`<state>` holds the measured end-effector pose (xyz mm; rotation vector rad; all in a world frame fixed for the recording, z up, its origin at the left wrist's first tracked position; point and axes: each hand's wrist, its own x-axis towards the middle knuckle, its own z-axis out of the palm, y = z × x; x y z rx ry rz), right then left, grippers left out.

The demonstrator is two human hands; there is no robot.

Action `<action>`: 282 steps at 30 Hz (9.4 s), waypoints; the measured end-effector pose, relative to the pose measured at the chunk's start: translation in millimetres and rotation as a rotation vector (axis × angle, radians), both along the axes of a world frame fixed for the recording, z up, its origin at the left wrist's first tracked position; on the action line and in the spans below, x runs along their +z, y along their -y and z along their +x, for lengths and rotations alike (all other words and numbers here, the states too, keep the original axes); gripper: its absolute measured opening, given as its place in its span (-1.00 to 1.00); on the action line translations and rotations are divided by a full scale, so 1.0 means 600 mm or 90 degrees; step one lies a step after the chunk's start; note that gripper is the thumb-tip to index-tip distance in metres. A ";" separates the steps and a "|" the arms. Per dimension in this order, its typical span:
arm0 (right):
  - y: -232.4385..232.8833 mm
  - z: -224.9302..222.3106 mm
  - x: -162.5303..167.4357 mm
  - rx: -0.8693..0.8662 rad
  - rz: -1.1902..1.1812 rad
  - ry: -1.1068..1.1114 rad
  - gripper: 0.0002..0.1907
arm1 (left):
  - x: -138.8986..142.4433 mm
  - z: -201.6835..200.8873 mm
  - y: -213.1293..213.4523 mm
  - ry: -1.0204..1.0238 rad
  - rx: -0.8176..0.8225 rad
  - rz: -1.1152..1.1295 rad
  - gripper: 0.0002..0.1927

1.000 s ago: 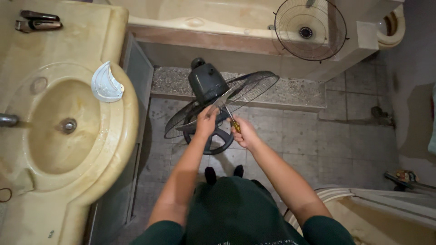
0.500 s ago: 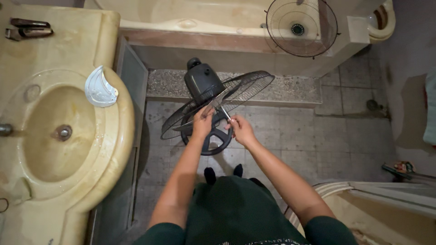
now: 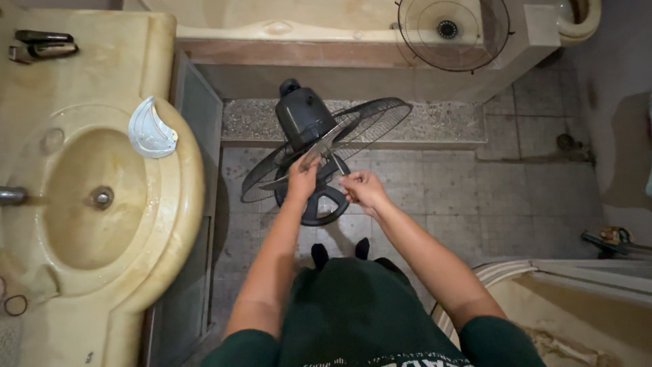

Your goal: The person uses a screwdriver to unscrew the cap at the hub of a pedestal fan, removes the front grille, wipes the fan blade with a cloth, and then reattaches the grille and tightens the cap back onto the fan hub.

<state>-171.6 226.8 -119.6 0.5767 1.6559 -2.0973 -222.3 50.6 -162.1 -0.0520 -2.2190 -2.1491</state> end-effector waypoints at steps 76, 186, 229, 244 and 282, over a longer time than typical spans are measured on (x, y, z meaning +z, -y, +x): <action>0.020 0.008 0.000 0.020 -0.191 0.231 -0.82 | -0.003 0.004 0.029 0.059 -0.020 0.134 -0.66; 0.032 0.092 -0.019 0.172 0.582 -0.486 -0.85 | 0.003 0.085 0.030 -0.004 0.070 0.217 -0.67; 0.172 0.083 0.023 0.591 0.263 -0.756 -0.84 | -0.003 0.309 0.127 -0.056 0.183 -0.266 -0.70; 0.640 0.291 0.007 0.870 0.121 -0.759 -0.78 | 0.005 0.681 0.558 0.039 0.498 -0.331 -0.78; 1.200 0.406 -0.120 0.785 0.444 -0.868 -0.64 | -0.017 0.792 1.022 0.138 0.476 -0.500 -0.80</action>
